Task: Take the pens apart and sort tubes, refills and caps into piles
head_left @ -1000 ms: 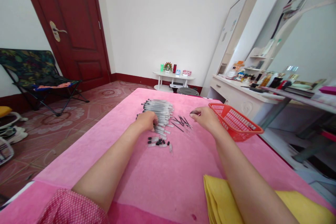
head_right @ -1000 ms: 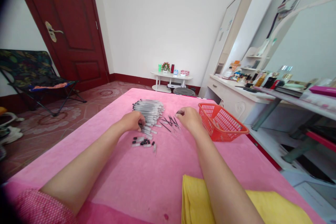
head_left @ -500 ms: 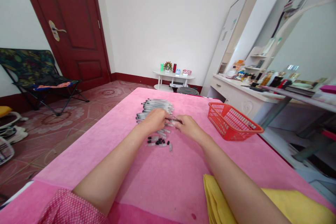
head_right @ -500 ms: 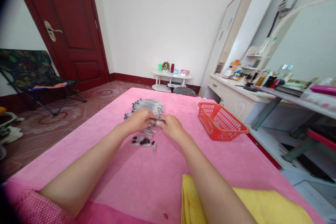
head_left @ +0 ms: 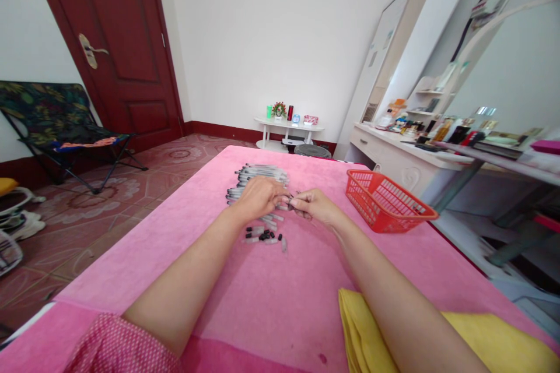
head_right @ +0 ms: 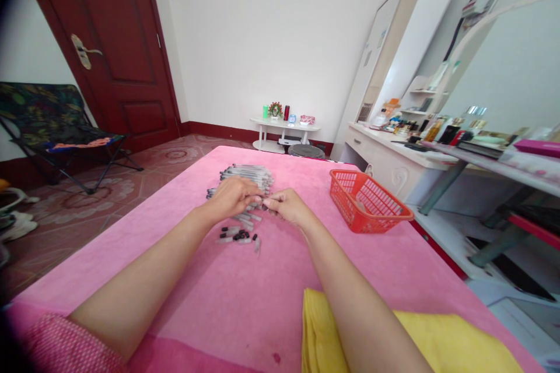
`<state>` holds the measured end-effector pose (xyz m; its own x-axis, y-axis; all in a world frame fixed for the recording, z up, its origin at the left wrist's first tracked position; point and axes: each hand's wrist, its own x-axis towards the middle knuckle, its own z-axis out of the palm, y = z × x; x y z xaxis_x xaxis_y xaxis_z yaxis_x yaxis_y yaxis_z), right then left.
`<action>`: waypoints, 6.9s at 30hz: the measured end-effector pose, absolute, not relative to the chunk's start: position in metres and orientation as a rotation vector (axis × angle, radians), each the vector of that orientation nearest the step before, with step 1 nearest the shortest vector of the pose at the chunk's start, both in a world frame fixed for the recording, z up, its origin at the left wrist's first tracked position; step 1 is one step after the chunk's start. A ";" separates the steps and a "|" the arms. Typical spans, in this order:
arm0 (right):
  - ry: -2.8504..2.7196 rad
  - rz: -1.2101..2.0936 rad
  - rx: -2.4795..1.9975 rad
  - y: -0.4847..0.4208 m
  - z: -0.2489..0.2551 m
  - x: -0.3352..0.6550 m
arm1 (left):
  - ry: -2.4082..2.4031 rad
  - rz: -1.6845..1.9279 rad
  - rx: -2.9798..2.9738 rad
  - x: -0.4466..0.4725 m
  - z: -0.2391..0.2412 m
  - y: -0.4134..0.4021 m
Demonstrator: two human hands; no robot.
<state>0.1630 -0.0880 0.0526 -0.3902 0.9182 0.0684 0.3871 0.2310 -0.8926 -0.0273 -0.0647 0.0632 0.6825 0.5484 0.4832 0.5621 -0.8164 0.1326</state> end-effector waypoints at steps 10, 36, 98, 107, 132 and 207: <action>-2.193 -0.019 -1.487 -0.101 0.062 0.151 | -1.456 -0.890 -2.853 -0.032 0.055 -0.059; -1.654 1.116 -1.180 -0.089 0.045 0.141 | -1.065 -3.838 -2.350 -0.018 0.042 -0.046; -1.621 0.903 -1.143 -0.085 0.046 0.143 | -1.555 -3.602 -2.259 -0.009 0.034 -0.048; -1.653 0.945 -1.165 -0.087 0.048 0.142 | -1.560 -3.578 -2.239 -0.008 0.035 -0.049; -2.015 0.577 -1.280 -0.080 0.030 0.151 | -1.789 -3.429 -2.070 -0.019 0.035 -0.044; -1.987 -0.130 -1.964 -0.068 0.009 0.162 | -1.686 -2.736 -2.055 -0.037 -0.011 -0.026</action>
<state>0.1619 -0.0682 0.0092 0.0158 0.9526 0.3038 0.9841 0.0389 -0.1731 -0.0373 -0.0262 -0.0106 -0.2647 0.8715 0.4129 -0.0227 -0.4337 0.9008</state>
